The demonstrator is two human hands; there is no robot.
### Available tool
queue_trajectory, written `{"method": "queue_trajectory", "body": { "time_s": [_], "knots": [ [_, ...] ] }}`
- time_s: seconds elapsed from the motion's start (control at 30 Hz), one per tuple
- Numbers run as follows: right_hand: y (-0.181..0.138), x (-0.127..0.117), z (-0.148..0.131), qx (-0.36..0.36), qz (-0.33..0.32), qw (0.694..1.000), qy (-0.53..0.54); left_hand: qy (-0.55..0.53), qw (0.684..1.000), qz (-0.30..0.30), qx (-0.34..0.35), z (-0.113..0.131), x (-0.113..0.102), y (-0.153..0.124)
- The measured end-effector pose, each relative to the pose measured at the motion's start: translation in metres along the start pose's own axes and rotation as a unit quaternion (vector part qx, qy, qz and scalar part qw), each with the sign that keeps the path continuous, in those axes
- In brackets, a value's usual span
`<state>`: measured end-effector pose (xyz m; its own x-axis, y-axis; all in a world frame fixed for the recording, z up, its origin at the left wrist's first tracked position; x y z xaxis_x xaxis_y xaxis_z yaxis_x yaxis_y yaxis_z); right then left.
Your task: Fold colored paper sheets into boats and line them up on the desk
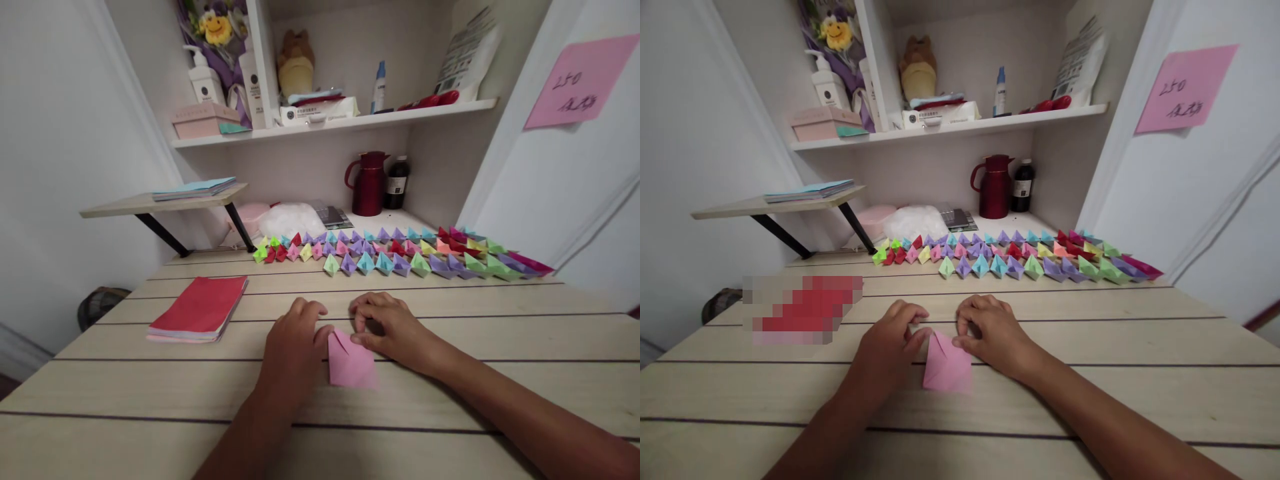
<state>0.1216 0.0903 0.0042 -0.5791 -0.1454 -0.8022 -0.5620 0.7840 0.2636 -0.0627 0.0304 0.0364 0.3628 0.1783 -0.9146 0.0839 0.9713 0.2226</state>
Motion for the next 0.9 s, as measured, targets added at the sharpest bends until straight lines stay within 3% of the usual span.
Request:
{"method": "queue_trajectory", "body": {
  "time_s": [0.07, 0.17, 0.37, 0.57, 0.9],
  "knots": [
    [0.001, 0.0, 0.0, -0.003, -0.002, 1.0, -0.001, -0.005, 0.998, 0.034, 0.061, 0.001, 0.002, 0.002],
    [0.002, 0.001, 0.001, -0.005, -0.003, 1.0, -0.003, 0.026, 0.991, 0.001, 0.13, 0.002, 0.011, 0.002],
    [-0.004, -0.007, -0.003, 0.007, -0.003, 1.0, -0.01, 0.06, 0.992, -0.059, 0.099, -0.007, 0.018, 0.002],
    [-0.007, -0.005, -0.01, 0.038, -0.003, 0.997, -0.063, 0.073, 0.989, -0.07, 0.104, 0.003, 0.019, -0.001],
    [-0.001, 0.002, -0.014, 0.085, 0.0, 0.995, -0.045, 0.002, 0.993, -0.079, 0.088, 0.003, 0.016, -0.004]
  ]
}}
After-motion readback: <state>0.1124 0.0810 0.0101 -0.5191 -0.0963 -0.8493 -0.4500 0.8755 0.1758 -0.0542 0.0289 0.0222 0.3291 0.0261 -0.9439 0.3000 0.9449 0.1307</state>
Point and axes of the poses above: each hand's wrist, its own y-axis towards the middle knuckle, its own x-axis out of the palm, z = x × y, the point moved 2 cm from there along y, towards the middle knuckle, and after that the axes turned 5 degrees about y, right-handed, at the moved point
